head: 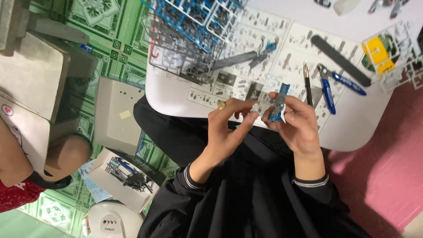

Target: The person assembles small plastic model parts by hand, fitting pieces together and using a yellow sanding block to smooth edges. The task involves handling small components and referencing an instruction sheet on the table.

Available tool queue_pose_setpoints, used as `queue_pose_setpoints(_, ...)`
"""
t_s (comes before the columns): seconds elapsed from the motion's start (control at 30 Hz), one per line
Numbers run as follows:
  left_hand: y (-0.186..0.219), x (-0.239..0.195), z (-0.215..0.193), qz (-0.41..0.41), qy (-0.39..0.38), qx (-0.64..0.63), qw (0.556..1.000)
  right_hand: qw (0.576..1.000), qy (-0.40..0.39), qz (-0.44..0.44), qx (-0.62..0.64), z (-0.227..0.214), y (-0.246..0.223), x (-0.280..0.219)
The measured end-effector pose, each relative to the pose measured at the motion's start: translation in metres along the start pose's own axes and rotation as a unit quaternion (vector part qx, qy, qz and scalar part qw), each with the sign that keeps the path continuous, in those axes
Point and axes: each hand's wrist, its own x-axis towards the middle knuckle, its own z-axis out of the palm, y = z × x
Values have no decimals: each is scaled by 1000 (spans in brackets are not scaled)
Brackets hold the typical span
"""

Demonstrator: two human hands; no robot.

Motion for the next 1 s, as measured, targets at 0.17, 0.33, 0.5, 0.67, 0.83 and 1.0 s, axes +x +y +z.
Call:
queue_pose_setpoints(0.17,8,3,10,-59,-8,-18,998,1000,-17,-17,-13,-9,2,-5)
queue_pose_setpoints(0.33,15,4,20,-102,-19,-64,992,999,-14,-32,12,-14,3,-12)
queue_pose_setpoints(0.5,1,1,28,-58,26,-116,991,999,-5,-40,6,-21,5,-13)
queue_pose_setpoints(0.67,-4,-2,34,-57,32,-111,992,1000,3,-26,-15,10,-20,-11)
queue_pose_setpoints(0.83,0,-2,36,-52,32,-55,997,1000,-5,-14,26,14,-22,-10)
queue_pose_setpoints(1.0,-1,-4,38,-28,40,-65,997,998,-5,-15,55,17,-18,-11)
